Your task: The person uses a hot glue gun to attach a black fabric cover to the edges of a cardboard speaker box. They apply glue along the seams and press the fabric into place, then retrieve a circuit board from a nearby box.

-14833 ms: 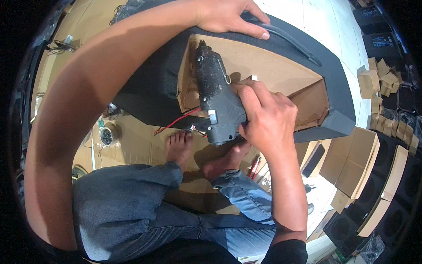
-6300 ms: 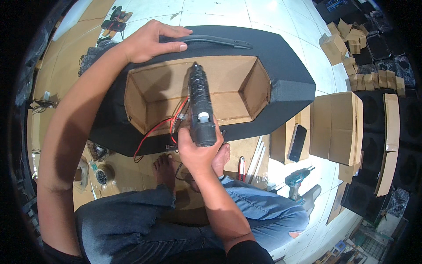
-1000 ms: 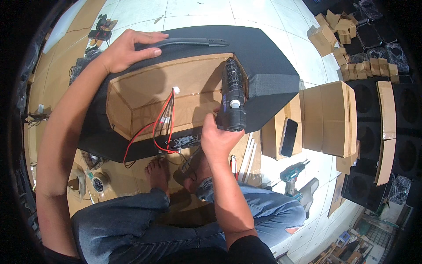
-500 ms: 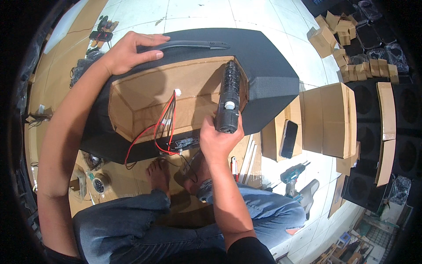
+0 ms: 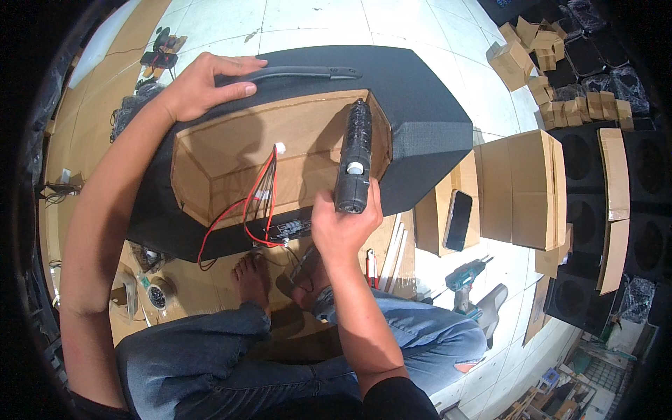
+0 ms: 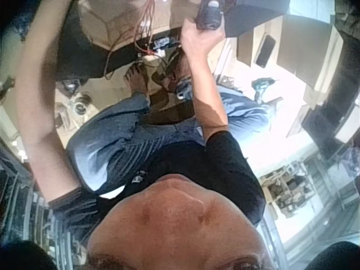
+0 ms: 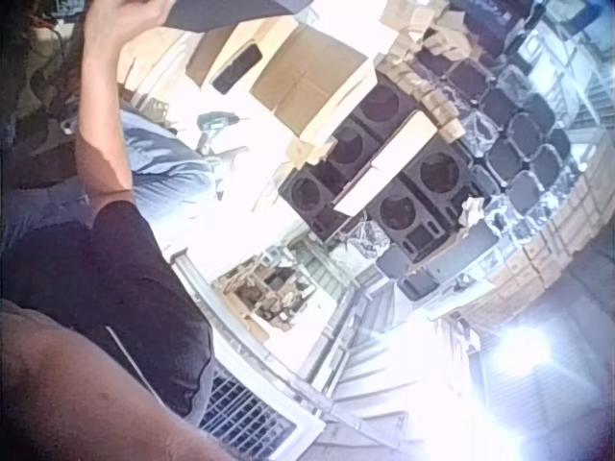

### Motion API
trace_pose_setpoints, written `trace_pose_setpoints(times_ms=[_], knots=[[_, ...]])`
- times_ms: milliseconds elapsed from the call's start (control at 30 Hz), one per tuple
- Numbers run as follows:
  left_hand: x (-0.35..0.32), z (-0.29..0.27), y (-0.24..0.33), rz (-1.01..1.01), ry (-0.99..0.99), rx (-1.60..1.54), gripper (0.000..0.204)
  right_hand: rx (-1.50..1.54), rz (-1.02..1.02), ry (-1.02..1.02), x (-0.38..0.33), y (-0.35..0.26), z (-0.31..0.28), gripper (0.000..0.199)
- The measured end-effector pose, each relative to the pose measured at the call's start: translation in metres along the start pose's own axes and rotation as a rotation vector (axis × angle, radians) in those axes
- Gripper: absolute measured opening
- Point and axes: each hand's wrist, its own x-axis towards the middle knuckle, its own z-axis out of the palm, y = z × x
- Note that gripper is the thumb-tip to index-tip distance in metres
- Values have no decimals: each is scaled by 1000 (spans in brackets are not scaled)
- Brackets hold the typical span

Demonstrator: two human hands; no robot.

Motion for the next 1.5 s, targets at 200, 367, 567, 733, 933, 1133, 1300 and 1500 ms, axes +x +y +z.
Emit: trace_pose_setpoints(times_ms=[200, 367, 567, 733, 933, 1133, 1300, 1500], knots=[[0, -1, 1, -3, -4, -9, 47, -49, -28, 31, 6, 0, 0, 33], [1, 1, 1, -9, -3, -26, 48, -105, -98, 67, 7, -3, 2, 27], [-1, 0, 2, -17, 6, -6, 48, -150, -112, 76, 8, -10, 5, 23], [-1, 0, 2, -14, -3, -13, 48, -102, -159, 33, 5, -13, 1, 20], [-1, -2, 3, -13, -5, 4, 48, 21, -135, -19, -4, -2, -1, 34], [1, 0, 1, 0, -2, 2, 50, 183, 97, -49, -4, -7, -3, 37], [2, -2, 3, -12, 5, -20, 51, 338, 250, -134, -14, -24, -1, 38], [0, -5, 3, -62, -50, 38, 51, 447, 284, -226, -29, -21, 2, 43]])
